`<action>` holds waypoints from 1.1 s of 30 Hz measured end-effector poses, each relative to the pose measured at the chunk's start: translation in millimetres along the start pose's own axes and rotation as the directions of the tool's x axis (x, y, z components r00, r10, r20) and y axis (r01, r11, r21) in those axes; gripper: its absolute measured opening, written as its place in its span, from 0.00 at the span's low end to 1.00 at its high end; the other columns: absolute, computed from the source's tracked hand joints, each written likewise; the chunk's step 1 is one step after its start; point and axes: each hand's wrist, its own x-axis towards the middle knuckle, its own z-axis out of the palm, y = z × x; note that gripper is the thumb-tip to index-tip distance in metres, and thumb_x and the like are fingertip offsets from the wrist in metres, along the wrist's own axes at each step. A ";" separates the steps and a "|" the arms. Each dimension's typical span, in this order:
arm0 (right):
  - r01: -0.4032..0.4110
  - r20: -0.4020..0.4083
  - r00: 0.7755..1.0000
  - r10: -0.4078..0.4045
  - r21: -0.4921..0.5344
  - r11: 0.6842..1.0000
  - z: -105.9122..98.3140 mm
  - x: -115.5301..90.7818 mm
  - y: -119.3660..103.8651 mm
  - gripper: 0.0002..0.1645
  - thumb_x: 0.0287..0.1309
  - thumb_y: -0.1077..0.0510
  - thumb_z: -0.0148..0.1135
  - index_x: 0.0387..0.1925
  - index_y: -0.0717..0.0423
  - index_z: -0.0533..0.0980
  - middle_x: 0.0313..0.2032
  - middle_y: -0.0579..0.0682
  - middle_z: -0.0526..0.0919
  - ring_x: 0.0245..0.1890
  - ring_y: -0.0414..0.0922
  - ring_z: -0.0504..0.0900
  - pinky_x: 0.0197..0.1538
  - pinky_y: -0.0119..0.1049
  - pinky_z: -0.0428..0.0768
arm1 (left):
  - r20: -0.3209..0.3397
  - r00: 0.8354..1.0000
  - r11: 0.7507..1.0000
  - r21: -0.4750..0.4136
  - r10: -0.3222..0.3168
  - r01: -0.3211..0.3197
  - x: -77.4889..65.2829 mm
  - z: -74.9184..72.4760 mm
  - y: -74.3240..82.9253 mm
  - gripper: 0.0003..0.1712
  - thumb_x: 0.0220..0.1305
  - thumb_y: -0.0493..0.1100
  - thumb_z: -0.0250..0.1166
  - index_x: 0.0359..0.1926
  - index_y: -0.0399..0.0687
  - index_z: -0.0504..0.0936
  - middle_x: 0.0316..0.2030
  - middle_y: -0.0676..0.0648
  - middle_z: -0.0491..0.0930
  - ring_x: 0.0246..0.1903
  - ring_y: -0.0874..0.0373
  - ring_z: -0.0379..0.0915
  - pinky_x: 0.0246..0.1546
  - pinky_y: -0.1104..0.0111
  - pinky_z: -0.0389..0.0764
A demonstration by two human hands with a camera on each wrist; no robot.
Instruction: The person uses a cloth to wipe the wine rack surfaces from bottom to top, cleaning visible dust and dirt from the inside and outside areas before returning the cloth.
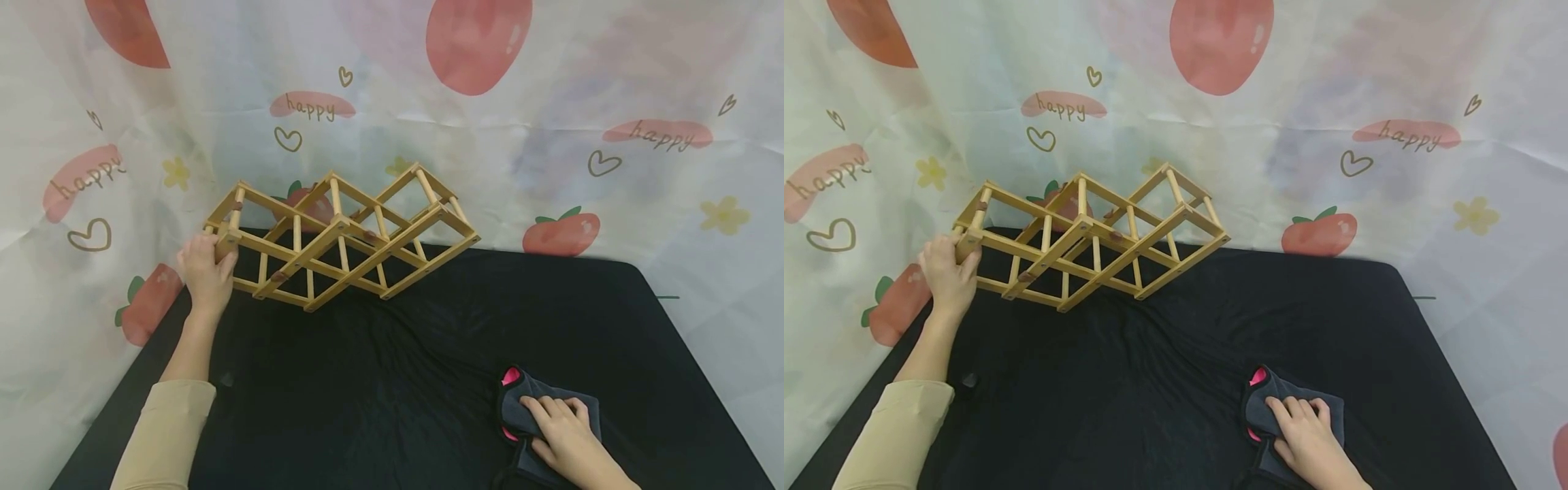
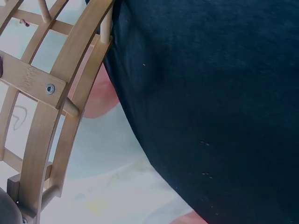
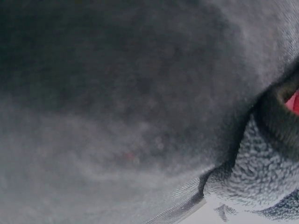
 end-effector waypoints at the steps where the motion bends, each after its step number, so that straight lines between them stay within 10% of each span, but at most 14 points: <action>1: -0.001 0.001 1.000 0.001 0.000 1.000 -0.1 0.1 -0.1 0.35 0.20 0.60 0.73 0.42 0.56 0.74 0.31 0.43 0.73 0.30 0.42 0.71 0.40 0.48 0.60 | 0.002 1.000 1.000 -0.001 0.003 -0.003 0.4 1.4 1.0 0.09 0.52 0.36 0.59 0.31 0.34 0.68 0.25 0.35 0.66 0.28 0.37 0.60 0.35 0.46 0.56; 33: 0.028 -0.018 0.999 -0.028 -0.013 1.000 2.5 0.2 0.6 0.36 0.20 0.61 0.73 0.43 0.57 0.73 0.31 0.43 0.72 0.29 0.42 0.69 0.40 0.48 0.59 | -0.007 0.999 0.998 -0.053 0.044 -0.045 -9.7 29.0 50.5 0.07 0.53 0.36 0.57 0.28 0.37 0.68 0.23 0.41 0.63 0.25 0.43 0.57 0.35 0.49 0.57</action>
